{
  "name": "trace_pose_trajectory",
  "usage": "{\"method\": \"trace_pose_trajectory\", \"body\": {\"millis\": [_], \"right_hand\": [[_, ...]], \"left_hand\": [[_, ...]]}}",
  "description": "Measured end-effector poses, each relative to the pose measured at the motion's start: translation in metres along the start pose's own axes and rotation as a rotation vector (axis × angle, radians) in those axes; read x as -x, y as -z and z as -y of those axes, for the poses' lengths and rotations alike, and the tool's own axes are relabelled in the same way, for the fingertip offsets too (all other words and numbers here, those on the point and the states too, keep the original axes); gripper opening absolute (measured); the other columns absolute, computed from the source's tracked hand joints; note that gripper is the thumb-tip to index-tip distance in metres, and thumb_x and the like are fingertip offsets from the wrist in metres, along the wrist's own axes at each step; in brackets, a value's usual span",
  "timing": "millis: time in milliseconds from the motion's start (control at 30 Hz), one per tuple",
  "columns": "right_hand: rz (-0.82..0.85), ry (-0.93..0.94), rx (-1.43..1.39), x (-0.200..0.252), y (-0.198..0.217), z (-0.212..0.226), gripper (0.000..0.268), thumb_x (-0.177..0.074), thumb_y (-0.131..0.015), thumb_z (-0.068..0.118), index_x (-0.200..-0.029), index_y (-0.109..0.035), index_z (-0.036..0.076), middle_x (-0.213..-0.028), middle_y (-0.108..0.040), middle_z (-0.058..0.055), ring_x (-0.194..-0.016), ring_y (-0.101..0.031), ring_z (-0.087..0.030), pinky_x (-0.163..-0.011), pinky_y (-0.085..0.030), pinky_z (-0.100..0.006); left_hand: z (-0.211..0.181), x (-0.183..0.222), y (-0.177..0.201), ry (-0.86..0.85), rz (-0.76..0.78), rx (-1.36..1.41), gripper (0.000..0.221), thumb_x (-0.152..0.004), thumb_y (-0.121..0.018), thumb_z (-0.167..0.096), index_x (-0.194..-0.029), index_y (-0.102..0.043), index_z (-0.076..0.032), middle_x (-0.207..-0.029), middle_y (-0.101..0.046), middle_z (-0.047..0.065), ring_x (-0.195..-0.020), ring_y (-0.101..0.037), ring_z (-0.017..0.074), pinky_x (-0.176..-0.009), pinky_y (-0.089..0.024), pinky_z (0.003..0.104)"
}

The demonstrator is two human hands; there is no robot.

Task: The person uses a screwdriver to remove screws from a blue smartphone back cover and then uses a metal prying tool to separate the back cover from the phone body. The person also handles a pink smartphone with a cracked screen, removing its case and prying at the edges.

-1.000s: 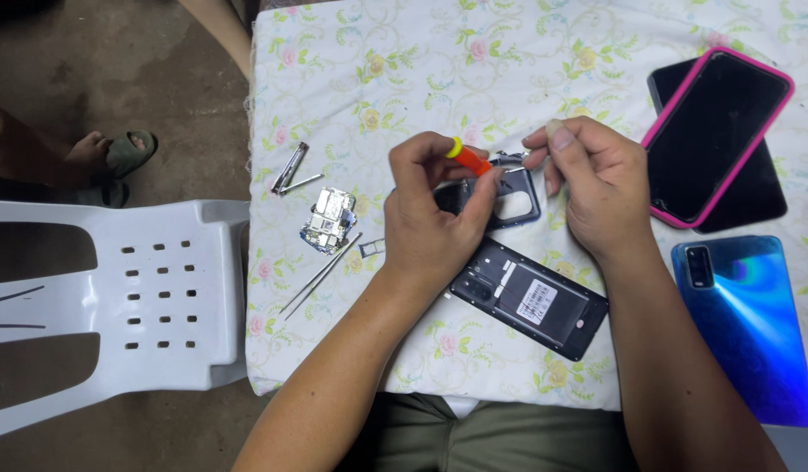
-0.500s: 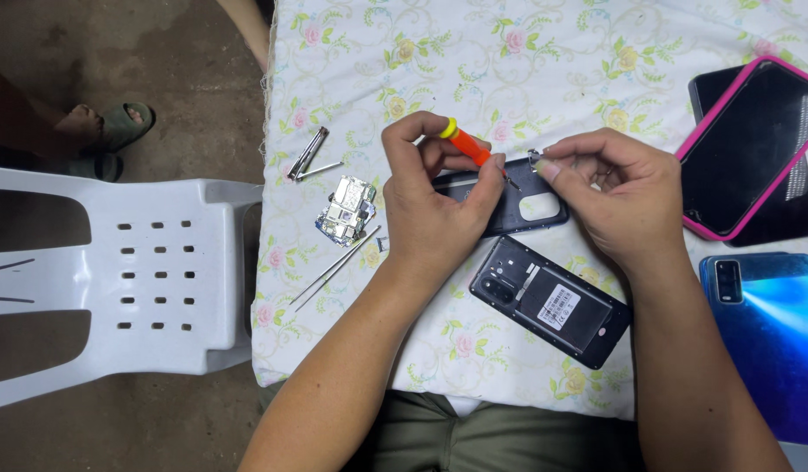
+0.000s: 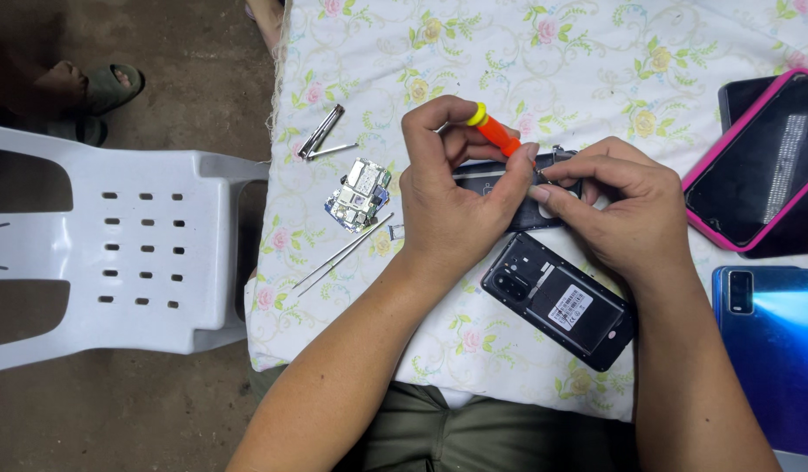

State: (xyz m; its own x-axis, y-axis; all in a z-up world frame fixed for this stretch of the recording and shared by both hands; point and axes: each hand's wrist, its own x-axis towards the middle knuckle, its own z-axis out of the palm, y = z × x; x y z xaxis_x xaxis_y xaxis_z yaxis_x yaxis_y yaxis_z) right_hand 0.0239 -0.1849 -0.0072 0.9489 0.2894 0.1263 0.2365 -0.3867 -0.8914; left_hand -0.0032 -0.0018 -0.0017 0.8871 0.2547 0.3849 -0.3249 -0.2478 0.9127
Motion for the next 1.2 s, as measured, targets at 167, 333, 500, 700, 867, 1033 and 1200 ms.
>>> {"method": "trace_pose_trajectory", "body": {"millis": [167,333,500,700,867,1033,1200], "right_hand": [[-0.008,0.001,-0.025,0.0014,-0.0015,-0.0004,0.019,-0.087,-0.085,0.003,-0.105,-0.078,0.005,-0.096,-0.069,-0.001,-0.076,-0.053,-0.003,-0.068,-0.043,-0.018],[-0.014,-0.003,-0.019,0.0036,-0.0019,-0.0008,0.019,-0.088,-0.085,0.003,-0.106,-0.078,0.004,-0.096,-0.069,-0.003,-0.076,-0.051,-0.004,-0.067,-0.041,-0.018],[-0.023,0.018,-0.022,0.0019,-0.0014,-0.0006,0.019,-0.089,-0.085,0.003,-0.106,-0.078,0.003,-0.098,-0.071,-0.003,-0.076,-0.053,-0.004,-0.068,-0.042,-0.018],[-0.028,0.029,-0.022,0.0018,-0.0016,0.0022,0.020,-0.089,-0.085,0.002,-0.108,-0.078,0.003,-0.098,-0.072,-0.004,-0.078,-0.056,-0.005,-0.069,-0.044,-0.018],[-0.039,0.032,-0.037,0.0019,-0.0022,0.0031,0.018,-0.089,-0.085,0.002,-0.105,-0.078,0.002,-0.099,-0.072,-0.004,-0.077,-0.055,-0.005,-0.069,-0.044,-0.018],[-0.052,0.041,-0.016,0.0036,-0.0020,0.0008,0.016,-0.090,-0.085,0.001,-0.104,-0.078,0.002,-0.099,-0.071,-0.004,-0.077,-0.054,-0.004,-0.069,-0.042,-0.018],[-0.064,0.033,-0.025,0.0039,-0.0027,-0.0003,0.015,-0.090,-0.085,0.000,-0.103,-0.077,0.002,-0.099,-0.071,-0.003,-0.077,-0.054,-0.004,-0.068,-0.042,-0.018]], "left_hand": [[0.0021,-0.0004,-0.0027,-0.007,-0.015,0.012,0.058,-0.096,-0.080,-0.008,-0.133,-0.035,-0.004,-0.098,-0.072,0.012,-0.088,-0.078,0.0146,-0.081,-0.063,0.023],[0.0038,0.0003,-0.0012,-0.025,-0.016,-0.003,0.056,-0.097,-0.080,-0.009,-0.131,-0.035,-0.004,-0.098,-0.072,0.010,-0.089,-0.078,0.0138,-0.082,-0.064,0.023],[0.0044,-0.0007,-0.0017,-0.042,-0.020,0.002,0.057,-0.097,-0.079,-0.008,-0.133,-0.035,-0.004,-0.098,-0.072,0.011,-0.089,-0.078,0.0137,-0.082,-0.064,0.022],[0.0021,-0.0003,-0.0008,0.004,-0.013,0.034,0.058,-0.098,-0.079,-0.008,-0.135,-0.034,-0.005,-0.094,-0.074,0.011,-0.088,-0.078,0.0138,-0.082,-0.064,0.023],[0.0005,-0.0010,-0.0012,0.001,-0.024,0.041,0.059,-0.097,-0.079,-0.008,-0.135,-0.034,-0.005,-0.094,-0.074,0.011,-0.088,-0.079,0.0141,-0.081,-0.064,0.023],[0.0033,-0.0007,-0.0010,-0.030,-0.026,0.040,0.059,-0.098,-0.079,-0.008,-0.134,-0.033,-0.004,-0.097,-0.073,0.012,-0.089,-0.078,0.0142,-0.082,-0.064,0.023],[0.0051,-0.0003,-0.0019,-0.039,-0.027,0.053,0.058,-0.098,-0.079,-0.007,-0.133,-0.034,-0.003,-0.097,-0.072,0.011,-0.089,-0.078,0.0139,-0.081,-0.064,0.022]]}}
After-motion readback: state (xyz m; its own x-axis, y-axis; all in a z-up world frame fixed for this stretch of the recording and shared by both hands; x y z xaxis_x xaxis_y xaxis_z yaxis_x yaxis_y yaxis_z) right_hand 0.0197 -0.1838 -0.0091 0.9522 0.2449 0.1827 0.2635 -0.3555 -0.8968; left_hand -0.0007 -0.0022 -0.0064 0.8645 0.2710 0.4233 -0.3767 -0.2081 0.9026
